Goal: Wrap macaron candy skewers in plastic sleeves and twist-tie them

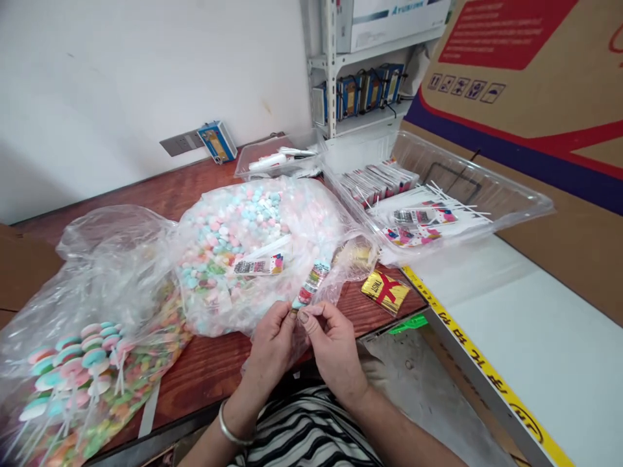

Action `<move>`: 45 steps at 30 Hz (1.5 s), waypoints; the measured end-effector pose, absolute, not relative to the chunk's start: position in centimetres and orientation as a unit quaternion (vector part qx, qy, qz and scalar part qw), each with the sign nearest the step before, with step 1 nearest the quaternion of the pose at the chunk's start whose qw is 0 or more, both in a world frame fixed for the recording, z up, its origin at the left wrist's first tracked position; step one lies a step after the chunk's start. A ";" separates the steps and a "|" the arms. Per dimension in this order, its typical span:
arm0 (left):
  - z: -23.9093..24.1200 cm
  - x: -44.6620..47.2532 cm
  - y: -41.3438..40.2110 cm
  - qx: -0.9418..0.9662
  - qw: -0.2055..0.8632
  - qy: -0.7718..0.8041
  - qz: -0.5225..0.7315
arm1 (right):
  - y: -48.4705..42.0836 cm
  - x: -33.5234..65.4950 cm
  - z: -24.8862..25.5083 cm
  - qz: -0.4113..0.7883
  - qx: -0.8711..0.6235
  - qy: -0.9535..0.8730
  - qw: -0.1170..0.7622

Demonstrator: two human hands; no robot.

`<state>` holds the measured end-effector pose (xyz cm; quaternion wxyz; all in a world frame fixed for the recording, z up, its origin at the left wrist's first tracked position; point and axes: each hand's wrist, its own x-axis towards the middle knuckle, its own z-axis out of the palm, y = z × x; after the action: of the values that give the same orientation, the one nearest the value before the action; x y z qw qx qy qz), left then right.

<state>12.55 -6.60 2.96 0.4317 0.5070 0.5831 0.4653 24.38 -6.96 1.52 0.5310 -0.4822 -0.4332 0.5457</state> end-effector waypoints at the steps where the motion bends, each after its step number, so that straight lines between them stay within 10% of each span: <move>1: 3.2 12.6 -6.5 0.529 0.393 0.589 0.468 | -6.7 23.9 1.3 0.533 -0.494 -0.435 0.531; 17: 2.7 11.6 -6.6 0.584 0.238 0.633 0.448 | -5.5 22.0 1.1 0.487 -0.513 -0.470 0.528; 25: 2.9 11.9 -5.6 0.240 0.629 0.450 0.586 | -5.0 21.6 1.7 0.503 -0.471 -0.497 0.527; 33: 3.5 11.4 -5.5 0.166 0.709 0.364 0.580 | -3.5 22.3 1.5 0.490 -0.457 -0.558 0.489; 45: 2.3 10.1 -6.5 0.636 0.193 0.607 0.437 | -3.7 22.9 2.9 0.422 -0.452 -0.665 0.419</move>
<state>10.08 -6.53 2.33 0.1925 0.6357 0.6067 0.4368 22.87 -3.71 2.85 0.4193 -0.4516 -0.6648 0.4222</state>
